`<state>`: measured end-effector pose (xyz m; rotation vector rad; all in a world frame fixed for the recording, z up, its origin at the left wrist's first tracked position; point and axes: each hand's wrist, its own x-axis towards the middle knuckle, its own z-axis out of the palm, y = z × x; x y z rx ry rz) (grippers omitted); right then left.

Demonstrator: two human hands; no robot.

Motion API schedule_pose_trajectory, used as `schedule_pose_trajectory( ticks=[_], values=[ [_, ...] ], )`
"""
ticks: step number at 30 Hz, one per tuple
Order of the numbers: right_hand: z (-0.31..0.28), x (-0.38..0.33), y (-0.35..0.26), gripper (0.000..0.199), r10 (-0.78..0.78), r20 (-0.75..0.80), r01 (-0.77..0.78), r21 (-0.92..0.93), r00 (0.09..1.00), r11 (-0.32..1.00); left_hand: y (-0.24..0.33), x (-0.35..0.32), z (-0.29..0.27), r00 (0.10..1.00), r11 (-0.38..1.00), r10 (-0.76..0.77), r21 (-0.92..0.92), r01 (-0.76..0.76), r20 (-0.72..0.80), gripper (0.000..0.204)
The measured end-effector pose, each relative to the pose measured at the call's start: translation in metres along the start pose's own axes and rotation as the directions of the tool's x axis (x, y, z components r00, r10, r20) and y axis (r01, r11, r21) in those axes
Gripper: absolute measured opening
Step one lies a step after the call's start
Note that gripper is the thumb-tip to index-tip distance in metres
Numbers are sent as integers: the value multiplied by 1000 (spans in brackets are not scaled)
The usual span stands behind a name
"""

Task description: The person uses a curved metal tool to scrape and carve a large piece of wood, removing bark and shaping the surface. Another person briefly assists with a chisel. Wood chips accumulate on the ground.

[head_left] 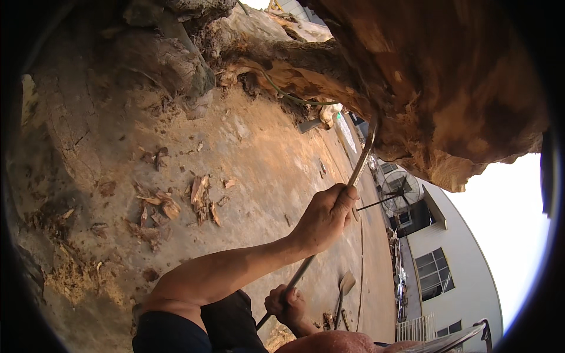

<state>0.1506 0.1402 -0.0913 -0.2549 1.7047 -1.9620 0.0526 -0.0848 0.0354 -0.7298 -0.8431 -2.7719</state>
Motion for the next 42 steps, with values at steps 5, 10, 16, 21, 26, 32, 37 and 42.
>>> schedule_pose_trajectory(
  ticks=[5,10,16,21,26,32,37,42],
  values=[
    [-31,16,-4,61,-65,-50,58,-135,997,989,-22,13,4,992,992,124,-31,-125,-19,48],
    [-66,33,-20,60,-135,-100,104,-273,986,957,-32,26,2,994,994,104,43,-102,-43,48],
    [-96,57,-43,59,-208,-89,154,-412,974,898,-44,40,-1,990,990,141,-9,-141,6,51],
    [-114,65,-57,62,-225,-84,173,-406,971,897,-39,44,-1,989,988,142,-68,-139,47,51],
    [-117,80,-48,62,-190,-8,178,-315,982,932,-46,48,1,973,970,227,96,-221,-53,48],
    [-138,105,-77,65,-222,-17,193,-433,975,880,-58,64,6,940,942,320,148,-302,-120,45],
    [-143,104,-98,67,-287,1,245,-525,958,815,-58,72,6,940,936,331,153,-316,-85,47],
    [-159,118,-114,67,-343,11,290,-559,939,777,-50,75,4,946,933,323,177,-313,-32,53]
  ],
)
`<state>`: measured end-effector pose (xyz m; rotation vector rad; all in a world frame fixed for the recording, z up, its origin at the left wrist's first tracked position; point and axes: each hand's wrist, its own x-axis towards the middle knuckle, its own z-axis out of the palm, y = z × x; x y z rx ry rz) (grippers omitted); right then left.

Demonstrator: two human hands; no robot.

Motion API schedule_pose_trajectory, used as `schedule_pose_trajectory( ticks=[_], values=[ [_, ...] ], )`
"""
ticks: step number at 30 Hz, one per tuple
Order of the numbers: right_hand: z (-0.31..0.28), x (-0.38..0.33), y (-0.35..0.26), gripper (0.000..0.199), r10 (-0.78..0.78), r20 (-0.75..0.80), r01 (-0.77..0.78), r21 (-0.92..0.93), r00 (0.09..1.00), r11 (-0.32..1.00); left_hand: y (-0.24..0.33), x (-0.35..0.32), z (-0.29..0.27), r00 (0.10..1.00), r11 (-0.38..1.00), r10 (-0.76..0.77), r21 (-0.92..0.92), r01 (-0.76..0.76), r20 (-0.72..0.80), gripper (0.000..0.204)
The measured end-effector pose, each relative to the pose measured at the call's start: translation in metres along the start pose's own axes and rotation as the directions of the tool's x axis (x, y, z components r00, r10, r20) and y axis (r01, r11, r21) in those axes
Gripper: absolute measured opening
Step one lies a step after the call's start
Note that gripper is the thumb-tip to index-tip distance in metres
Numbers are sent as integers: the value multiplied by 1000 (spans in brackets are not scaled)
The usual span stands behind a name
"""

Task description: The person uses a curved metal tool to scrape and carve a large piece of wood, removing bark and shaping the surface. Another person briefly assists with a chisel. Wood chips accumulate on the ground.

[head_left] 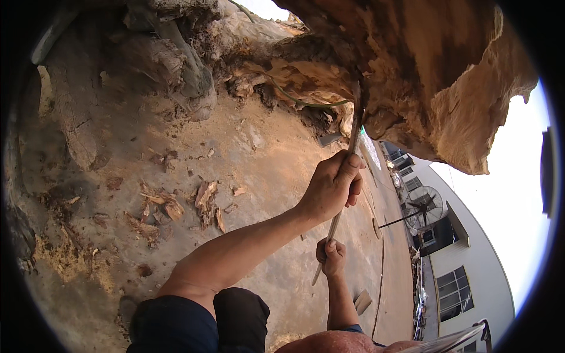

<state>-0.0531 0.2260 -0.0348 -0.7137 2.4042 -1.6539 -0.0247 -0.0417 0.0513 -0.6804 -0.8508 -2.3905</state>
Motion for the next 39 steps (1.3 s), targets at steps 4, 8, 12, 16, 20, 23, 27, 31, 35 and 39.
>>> schedule_pose_trajectory(
  ticks=[4,8,12,16,20,23,27,31,35,39],
  values=[
    [5,0,-2,65,-4,-3,4,-5,1000,1000,-3,2,-2,1000,999,25,31,-25,-3,53],
    [-12,23,-1,63,-89,-40,85,-86,995,993,-4,9,-3,998,996,54,75,-55,11,50],
    [-42,37,-18,63,-193,-70,173,-224,979,959,-7,16,-1,999,993,46,110,-45,-7,47],
    [-45,33,-32,62,-192,-69,165,-283,979,945,-2,14,0,999,987,49,154,-45,-16,46],
    [11,-25,-31,62,59,-42,-61,-58,997,996,1,-1,3,993,994,86,72,-80,-82,46],
    [51,-58,-27,60,146,-72,-145,21,987,989,4,-15,8,991,989,-7,-148,-13,-135,45],
    [45,-38,-21,57,30,-151,-39,-59,988,997,0,-6,9,992,959,-62,-282,29,-108,45],
    [-27,6,-23,62,-199,-258,88,-385,946,919,9,7,3,986,986,92,150,-72,-137,41],
    [-60,36,-34,66,-342,-260,138,-577,903,805,33,13,-11,913,941,272,282,-186,-304,40],
    [-61,38,-30,60,-310,-231,151,-524,922,839,58,27,-31,785,800,548,456,-390,-290,57]
  ],
)
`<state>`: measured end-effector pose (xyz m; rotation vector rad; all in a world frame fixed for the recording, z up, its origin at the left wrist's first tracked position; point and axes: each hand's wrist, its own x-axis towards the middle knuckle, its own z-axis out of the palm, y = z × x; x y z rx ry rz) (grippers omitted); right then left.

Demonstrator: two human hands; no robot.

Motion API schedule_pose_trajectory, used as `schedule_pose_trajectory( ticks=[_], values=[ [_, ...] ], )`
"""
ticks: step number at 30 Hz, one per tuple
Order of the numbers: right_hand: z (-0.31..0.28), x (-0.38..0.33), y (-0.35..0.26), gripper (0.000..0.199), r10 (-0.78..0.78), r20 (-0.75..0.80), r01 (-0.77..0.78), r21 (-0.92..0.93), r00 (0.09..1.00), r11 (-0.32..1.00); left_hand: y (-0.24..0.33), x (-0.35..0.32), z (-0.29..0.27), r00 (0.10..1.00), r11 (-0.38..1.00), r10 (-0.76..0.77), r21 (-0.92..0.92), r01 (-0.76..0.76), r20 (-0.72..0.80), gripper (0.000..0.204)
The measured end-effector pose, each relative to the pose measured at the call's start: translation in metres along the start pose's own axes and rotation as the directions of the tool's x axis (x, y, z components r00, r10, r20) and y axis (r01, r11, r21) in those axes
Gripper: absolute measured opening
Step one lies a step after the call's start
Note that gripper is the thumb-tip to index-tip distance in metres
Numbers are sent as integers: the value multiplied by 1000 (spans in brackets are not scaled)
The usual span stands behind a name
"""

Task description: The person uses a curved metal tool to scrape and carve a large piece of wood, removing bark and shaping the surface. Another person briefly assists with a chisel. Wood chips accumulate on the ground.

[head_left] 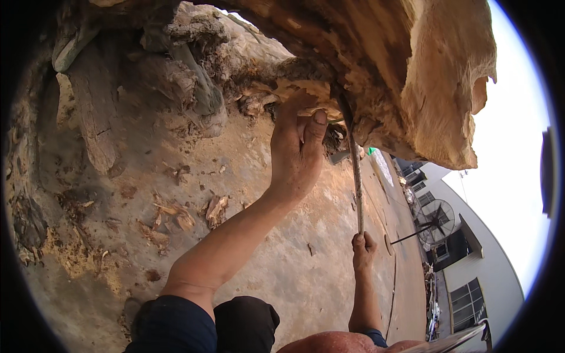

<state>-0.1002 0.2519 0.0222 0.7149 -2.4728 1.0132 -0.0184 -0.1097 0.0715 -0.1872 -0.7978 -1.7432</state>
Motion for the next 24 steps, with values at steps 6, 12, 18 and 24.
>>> schedule_pose_trajectory(
  ticks=[6,12,18,24],
  values=[
    [71,-60,-29,57,154,283,-284,507,947,813,24,27,-8,969,955,245,159,-249,43,74],
    [132,-71,-21,58,110,416,-367,611,903,701,4,-1,2,999,991,-32,130,34,-16,68],
    [64,-34,-12,59,94,122,-129,331,988,935,-23,-47,13,890,947,-305,207,246,339,47],
    [14,-64,-47,57,138,-33,-134,106,990,985,-27,-63,25,811,940,-265,-46,337,521,48]
  ],
)
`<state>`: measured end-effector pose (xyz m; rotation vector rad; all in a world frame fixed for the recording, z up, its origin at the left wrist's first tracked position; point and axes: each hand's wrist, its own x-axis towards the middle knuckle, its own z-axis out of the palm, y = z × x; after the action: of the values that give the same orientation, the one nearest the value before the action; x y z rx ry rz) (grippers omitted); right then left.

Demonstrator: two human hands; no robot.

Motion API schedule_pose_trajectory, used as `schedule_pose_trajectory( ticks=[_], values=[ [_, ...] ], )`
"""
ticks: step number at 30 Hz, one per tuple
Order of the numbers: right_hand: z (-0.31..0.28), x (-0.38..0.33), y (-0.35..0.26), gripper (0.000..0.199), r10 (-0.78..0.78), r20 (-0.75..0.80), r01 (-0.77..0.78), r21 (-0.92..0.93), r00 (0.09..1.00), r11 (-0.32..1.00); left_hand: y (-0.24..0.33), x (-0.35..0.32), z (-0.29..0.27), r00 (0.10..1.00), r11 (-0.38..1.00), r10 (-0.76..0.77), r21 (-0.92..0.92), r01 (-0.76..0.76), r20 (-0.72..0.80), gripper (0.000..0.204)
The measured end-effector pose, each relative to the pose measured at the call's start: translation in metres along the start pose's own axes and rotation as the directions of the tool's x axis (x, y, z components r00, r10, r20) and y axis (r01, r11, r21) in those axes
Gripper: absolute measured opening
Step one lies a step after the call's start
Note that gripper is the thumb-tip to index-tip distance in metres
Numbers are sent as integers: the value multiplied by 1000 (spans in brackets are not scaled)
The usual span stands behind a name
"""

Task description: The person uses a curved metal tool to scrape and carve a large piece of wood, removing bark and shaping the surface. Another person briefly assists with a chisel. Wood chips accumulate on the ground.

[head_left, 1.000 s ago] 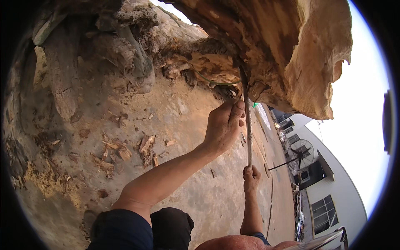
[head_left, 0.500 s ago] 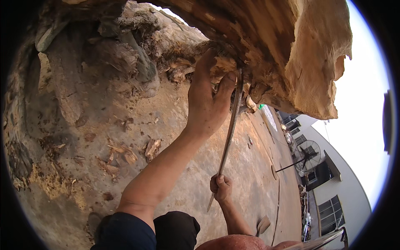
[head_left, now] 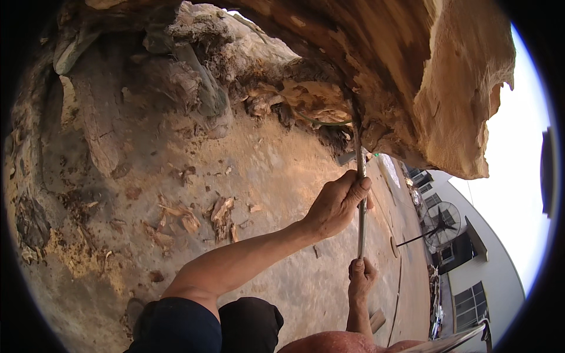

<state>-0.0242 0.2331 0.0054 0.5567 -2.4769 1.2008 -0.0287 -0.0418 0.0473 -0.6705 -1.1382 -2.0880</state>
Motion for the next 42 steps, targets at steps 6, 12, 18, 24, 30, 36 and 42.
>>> schedule_pose_trajectory(
  ticks=[6,12,18,24,30,36,42],
  values=[
    [70,-78,-20,60,213,-28,-208,130,977,969,25,-14,13,936,806,-320,-561,187,-147,51],
    [98,-81,-9,55,147,-72,-140,91,987,986,22,-12,-16,934,669,-344,-674,315,96,56],
    [7,-46,-53,43,-137,-254,52,-315,957,948,35,-3,23,983,934,-168,-330,135,-72,38],
    [6,-62,-104,42,-51,-172,-3,-301,984,954,59,-3,17,977,968,-110,-241,64,-183,25],
    [42,-83,-63,59,-43,-74,24,-240,996,971,43,-26,12,976,988,33,-139,-64,-214,24],
    [37,-111,-66,59,124,-74,-133,-130,990,983,55,-40,12,988,987,-6,-163,-19,-151,32],
    [38,-130,-73,30,224,-113,-223,15,968,975,51,-44,22,991,986,-49,-166,29,-121,36]
  ],
)
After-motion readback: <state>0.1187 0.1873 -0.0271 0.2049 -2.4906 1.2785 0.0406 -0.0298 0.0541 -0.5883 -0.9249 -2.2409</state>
